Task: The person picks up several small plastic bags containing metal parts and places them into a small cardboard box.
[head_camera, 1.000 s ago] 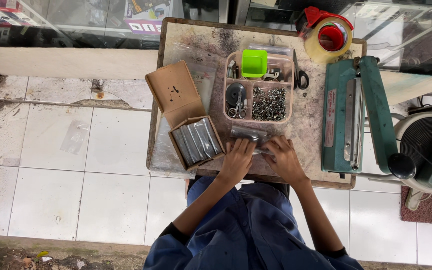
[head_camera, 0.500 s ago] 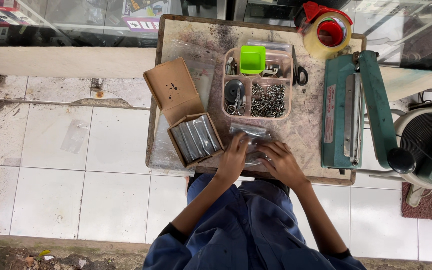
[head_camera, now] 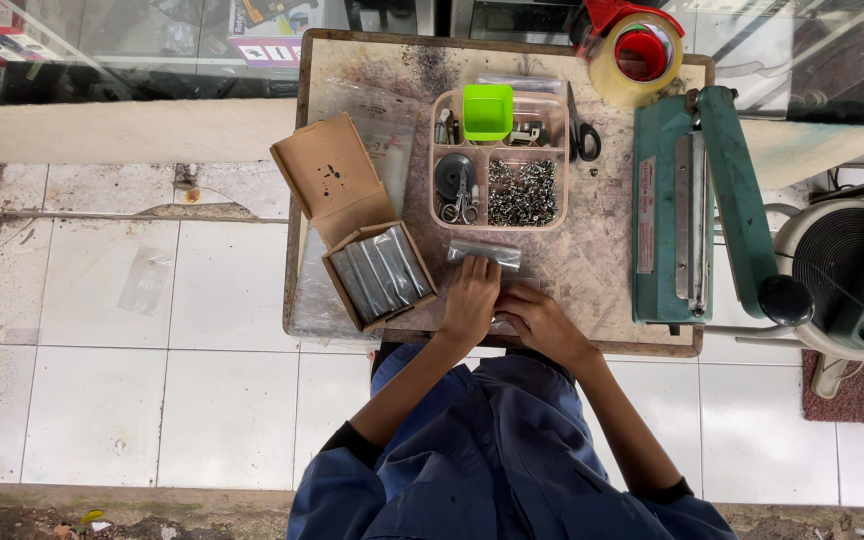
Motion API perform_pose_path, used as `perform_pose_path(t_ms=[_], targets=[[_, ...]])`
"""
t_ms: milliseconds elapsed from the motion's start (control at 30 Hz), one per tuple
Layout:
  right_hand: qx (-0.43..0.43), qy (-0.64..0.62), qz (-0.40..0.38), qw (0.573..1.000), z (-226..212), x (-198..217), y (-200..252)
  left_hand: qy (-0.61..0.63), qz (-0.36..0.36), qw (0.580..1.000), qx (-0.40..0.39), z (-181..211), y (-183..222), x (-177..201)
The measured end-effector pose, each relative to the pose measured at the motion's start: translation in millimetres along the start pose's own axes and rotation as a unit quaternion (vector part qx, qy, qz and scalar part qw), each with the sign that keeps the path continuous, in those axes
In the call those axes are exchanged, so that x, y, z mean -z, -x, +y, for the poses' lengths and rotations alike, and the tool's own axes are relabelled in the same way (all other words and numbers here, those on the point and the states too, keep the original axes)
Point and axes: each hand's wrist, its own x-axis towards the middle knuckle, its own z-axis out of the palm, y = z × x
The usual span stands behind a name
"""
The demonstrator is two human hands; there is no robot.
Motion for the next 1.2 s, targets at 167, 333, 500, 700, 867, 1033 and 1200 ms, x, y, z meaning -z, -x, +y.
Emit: perform_pose_path(t_ms=[167, 333, 500, 700, 867, 1033, 1200], targets=[[0.000, 0.005, -0.008, 1.000, -8, 5, -4, 0.026, 0.032, 0.999, -0.005, -5, -7, 9], [-0.013, 0.002, -0.014, 1.000, 2, 3, -4, 0.025, 0.053, 0.998, 0.016, -12, -12, -3], [-0.027, 0.011, -0.014, 0.999, 3, 6, -9, 0.079, 0.085, 0.993, 0.022, -9, -14, 12], [-0.006, 0.011, -0.016, 1.000, 13, 4, -7, 0.114, 0.029, 0.993, 0.015, -5, 31, 19], [0.018, 0.128, 0.027, 0.991, 16, 5, 2, 0.071, 0.010, 0.997, 0.018, -15, 53, -4], [0.023, 0.233, 0.069, 0.970, 35, 6, 18, 0.071, 0.031, 0.997, 0.010, -15, 53, 2], [0.071, 0.216, 0.138, 0.964, 32, 12, 32, 0.148, 0.106, 0.976, -0.122, -2, 50, 19]])
